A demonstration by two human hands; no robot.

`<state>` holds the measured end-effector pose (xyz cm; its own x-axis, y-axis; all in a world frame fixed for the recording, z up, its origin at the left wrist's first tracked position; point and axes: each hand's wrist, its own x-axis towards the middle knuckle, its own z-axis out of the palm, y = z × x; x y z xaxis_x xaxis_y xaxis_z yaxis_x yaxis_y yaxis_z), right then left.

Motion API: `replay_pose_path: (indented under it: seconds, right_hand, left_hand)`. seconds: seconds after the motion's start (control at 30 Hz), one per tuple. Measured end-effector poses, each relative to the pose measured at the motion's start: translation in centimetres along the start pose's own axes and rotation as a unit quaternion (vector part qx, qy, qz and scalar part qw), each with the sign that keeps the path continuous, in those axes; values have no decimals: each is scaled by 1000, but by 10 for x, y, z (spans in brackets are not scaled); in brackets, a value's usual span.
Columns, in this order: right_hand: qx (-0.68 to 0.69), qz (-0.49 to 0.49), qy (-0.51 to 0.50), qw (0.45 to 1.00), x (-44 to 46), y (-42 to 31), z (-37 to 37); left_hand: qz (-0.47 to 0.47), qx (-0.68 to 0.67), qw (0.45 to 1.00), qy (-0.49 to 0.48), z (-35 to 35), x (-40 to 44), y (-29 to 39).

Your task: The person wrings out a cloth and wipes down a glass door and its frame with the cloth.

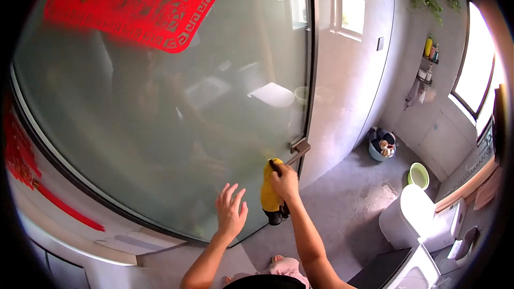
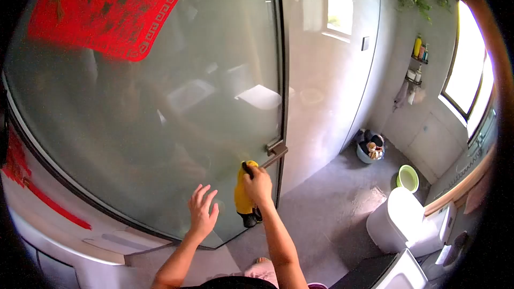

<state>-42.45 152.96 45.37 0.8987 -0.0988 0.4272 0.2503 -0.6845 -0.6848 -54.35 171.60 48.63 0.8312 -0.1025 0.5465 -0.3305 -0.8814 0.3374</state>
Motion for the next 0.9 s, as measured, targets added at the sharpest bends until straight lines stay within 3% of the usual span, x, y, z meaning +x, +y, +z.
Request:
replay_pose_path:
  seconds: [0.03,0.1,0.13,0.2,0.3,0.37,0.5,0.57,0.63,0.7,0.8,0.87,0.9]
  right_hand:
    - [116,-39,41,992,-1,3,-6]
    - [176,-35,163,970,8,-14,-24]
    - [144,-70,252,955,22,-14,-22]
    - [228,0,289,930,56,-5,-11]
    - [94,7,324,941,95,21,33]
    - [80,76,354,929,90,3,50]
    - [95,13,352,931,25,-45,92]
    - [148,-29,303,941,-29,-71,125]
    - [198,-149,253,935,-90,-87,174]
    - [118,-268,140,946,-145,-114,194]
    - [212,-445,147,857,-155,-176,197]
    - [311,-499,141,797,-132,-234,173]
    - [297,-512,160,790,-119,-265,157]
  left_hand:
    - [3,-3,1000,-2,-3,-4,-4]
    - [-1,1,1000,-5,-7,-14,-18]
    - [-1,4,1000,-11,-11,-21,-23]
    - [-15,16,1000,-13,-23,-29,-29]
    - [-35,35,999,-7,-42,-45,-40]
    - [-57,49,997,3,-52,-57,-49]
    - [-114,23,992,43,-81,-88,-67]
    - [-145,24,987,71,-92,-102,-77]
    - [-234,-43,966,101,-106,-121,-91]
    - [-233,-45,956,173,-120,-139,-107]
    - [-291,-42,933,209,-150,-162,-117]
    - [-299,-40,925,233,-170,-168,-120]
    - [-302,-41,920,247,-178,-171,-122]
